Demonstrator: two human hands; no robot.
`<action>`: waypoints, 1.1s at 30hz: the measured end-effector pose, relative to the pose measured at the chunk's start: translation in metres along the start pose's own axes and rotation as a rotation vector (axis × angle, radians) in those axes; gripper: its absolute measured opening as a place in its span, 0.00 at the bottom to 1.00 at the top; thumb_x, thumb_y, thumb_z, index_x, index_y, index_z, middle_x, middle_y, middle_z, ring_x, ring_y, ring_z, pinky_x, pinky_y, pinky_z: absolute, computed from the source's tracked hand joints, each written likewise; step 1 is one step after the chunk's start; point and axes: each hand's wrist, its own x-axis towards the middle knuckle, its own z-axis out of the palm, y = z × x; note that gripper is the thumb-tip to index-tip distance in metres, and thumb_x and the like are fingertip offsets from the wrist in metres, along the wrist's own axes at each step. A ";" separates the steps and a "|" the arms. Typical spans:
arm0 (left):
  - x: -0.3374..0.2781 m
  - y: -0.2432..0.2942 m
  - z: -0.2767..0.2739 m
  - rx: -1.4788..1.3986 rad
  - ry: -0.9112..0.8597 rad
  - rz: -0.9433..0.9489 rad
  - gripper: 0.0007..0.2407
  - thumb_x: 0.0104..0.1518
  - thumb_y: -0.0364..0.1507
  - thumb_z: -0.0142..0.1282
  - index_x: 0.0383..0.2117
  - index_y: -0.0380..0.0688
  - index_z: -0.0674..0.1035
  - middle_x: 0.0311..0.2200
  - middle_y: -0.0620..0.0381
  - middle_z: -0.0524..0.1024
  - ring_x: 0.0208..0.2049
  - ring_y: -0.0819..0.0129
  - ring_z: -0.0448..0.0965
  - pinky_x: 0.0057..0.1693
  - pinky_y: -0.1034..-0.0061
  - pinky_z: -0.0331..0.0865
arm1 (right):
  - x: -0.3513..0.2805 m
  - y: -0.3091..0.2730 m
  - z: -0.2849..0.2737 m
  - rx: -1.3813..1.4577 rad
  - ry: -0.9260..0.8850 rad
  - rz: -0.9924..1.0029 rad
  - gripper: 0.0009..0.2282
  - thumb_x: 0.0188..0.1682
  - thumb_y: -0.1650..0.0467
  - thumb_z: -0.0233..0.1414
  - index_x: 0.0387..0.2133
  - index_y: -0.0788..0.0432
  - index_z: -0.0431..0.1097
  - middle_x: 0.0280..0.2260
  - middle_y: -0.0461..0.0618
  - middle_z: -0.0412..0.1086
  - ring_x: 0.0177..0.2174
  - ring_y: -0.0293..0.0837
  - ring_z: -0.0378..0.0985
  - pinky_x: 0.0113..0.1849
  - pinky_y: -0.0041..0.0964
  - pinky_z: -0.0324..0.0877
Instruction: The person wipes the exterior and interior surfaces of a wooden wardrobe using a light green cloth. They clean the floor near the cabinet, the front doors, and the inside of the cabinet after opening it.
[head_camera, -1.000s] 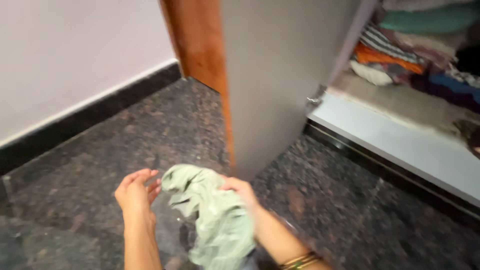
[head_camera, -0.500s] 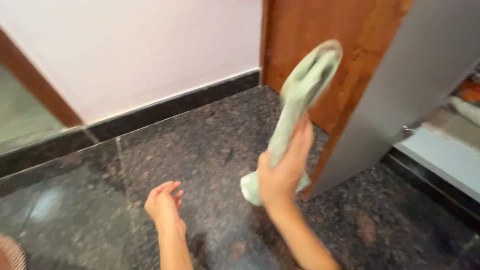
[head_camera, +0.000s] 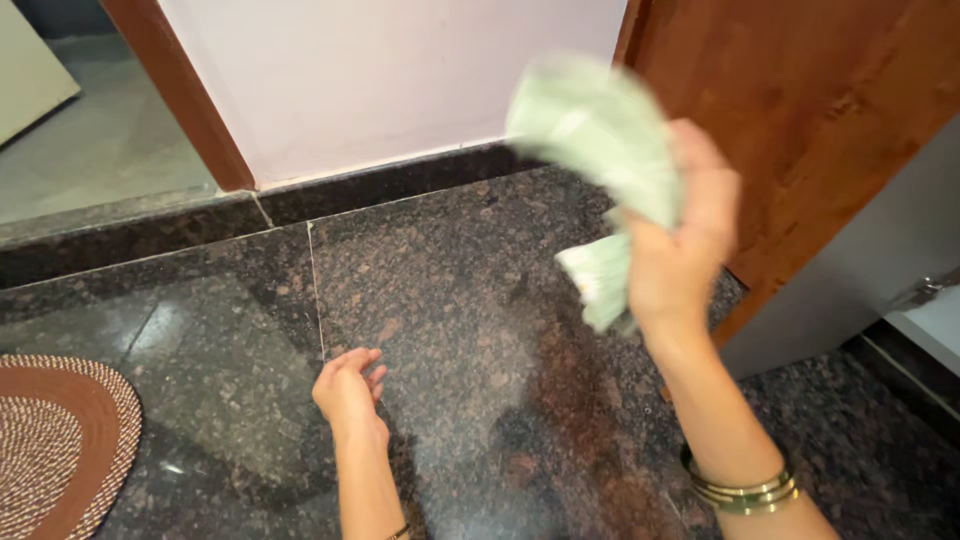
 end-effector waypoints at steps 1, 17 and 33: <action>0.001 -0.004 0.001 0.003 0.012 0.000 0.06 0.54 0.25 0.55 0.37 0.43 0.80 0.33 0.55 0.83 0.27 0.68 0.79 0.33 0.78 0.64 | -0.009 0.004 -0.006 -0.043 0.104 -0.129 0.26 0.49 0.81 0.54 0.62 0.61 0.60 0.58 0.58 0.61 0.58 0.56 0.68 0.58 0.52 0.66; -0.087 -0.055 0.103 0.246 -0.414 0.053 0.06 0.53 0.27 0.59 0.35 0.42 0.82 0.35 0.53 0.82 0.31 0.66 0.77 0.39 0.73 0.68 | -0.175 0.190 -0.108 1.177 -0.601 1.591 0.27 0.28 0.73 0.49 0.46 0.72 0.69 0.39 0.68 0.76 0.36 0.60 0.81 0.41 0.54 0.75; -0.262 -0.090 0.277 -0.101 -1.178 -0.179 0.30 0.65 0.54 0.33 0.46 0.37 0.77 0.40 0.50 0.80 0.41 0.64 0.78 0.51 0.67 0.72 | -0.169 0.143 -0.300 0.721 0.147 0.972 0.26 0.34 0.86 0.49 0.51 0.68 0.69 0.47 0.59 0.75 0.47 0.55 0.78 0.49 0.52 0.72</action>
